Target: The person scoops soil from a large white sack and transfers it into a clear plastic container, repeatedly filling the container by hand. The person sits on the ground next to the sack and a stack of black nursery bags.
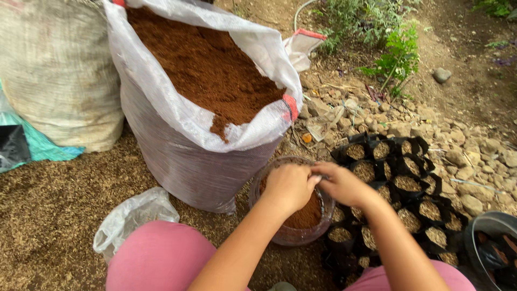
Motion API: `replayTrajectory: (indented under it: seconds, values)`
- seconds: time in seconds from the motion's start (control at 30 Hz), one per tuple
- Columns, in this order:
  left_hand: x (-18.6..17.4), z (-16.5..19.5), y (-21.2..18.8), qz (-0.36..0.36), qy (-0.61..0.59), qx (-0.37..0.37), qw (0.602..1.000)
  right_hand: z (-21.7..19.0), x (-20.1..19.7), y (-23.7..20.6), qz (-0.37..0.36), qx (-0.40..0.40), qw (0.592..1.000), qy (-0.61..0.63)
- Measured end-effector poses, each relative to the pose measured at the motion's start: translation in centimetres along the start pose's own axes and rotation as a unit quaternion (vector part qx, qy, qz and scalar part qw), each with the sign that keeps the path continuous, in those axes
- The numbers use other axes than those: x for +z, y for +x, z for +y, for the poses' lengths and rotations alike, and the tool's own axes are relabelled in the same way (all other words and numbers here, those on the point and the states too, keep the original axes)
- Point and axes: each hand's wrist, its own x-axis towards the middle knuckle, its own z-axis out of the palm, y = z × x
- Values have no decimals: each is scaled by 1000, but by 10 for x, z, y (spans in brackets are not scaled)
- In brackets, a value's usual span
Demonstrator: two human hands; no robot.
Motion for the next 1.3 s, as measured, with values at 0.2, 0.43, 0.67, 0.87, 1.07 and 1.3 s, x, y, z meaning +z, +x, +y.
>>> replayTrajectory:
  seconds: [0.2,0.43,0.67,0.87,1.07,1.3]
  values:
    - [-168,-50,56,284,-24,7,959,-120,-79,61,95,-44,988,114]
    - [-249,-158,123,312,-229,-272,881,-199,-45,261,113,-306,944,-51]
    - [-257,-206,121,386,-459,-197,776,-250,8,438,86,-370,913,-150]
    - [-260,-214,118,380,-475,-164,776,-260,32,478,127,-408,833,-353]
    - [-245,-202,121,382,-469,-208,769,-239,19,439,-34,-211,940,-268]
    - [-234,-189,124,324,-394,-285,811,-161,-8,387,-111,-127,979,-118]
